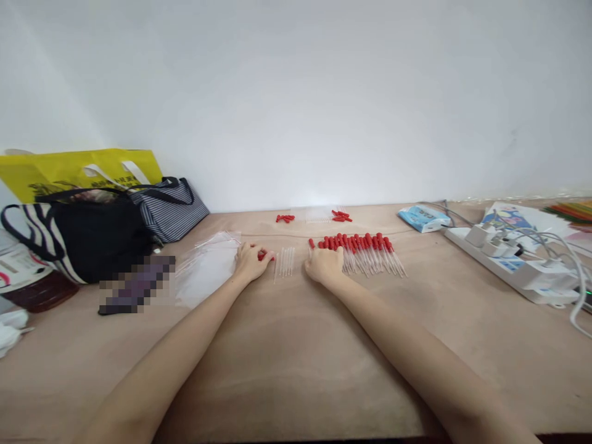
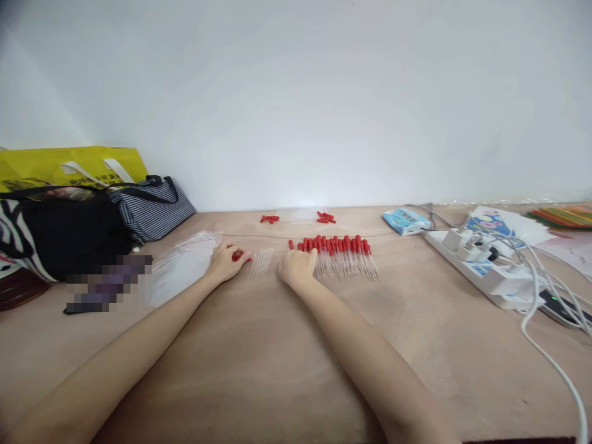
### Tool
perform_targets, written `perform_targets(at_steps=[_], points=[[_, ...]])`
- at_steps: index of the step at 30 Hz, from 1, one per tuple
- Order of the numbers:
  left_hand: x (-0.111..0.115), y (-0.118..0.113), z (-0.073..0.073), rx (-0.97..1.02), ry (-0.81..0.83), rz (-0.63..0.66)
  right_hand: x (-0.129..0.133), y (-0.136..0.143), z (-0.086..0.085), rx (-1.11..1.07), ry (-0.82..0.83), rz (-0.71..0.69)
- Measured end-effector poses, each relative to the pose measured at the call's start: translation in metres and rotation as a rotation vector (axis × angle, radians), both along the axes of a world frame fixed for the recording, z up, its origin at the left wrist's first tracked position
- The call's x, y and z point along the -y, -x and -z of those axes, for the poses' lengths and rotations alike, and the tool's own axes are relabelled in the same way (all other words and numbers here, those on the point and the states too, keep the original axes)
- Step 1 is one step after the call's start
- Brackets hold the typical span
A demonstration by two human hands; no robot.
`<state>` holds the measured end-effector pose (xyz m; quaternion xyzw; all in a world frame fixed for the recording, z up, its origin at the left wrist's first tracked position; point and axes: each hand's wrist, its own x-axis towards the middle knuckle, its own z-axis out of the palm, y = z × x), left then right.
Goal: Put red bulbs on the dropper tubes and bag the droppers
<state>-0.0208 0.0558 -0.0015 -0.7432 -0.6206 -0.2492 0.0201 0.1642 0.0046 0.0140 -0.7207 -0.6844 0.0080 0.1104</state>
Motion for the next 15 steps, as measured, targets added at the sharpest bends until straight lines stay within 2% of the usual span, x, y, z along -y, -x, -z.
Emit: perform_targets(at_steps=[4,10,15], points=[[0.002,-0.006,-0.003,0.018,0.024,0.034,0.005,-0.011,0.001,0.008,-0.010,0.008],[0.000,-0.014,-0.001,0.097,0.004,-0.041,0.023,-0.028,0.006,0.055,-0.060,-0.032],[0.000,-0.033,0.001,0.203,-0.019,0.003,0.037,-0.042,0.011,0.063,-0.097,-0.070]])
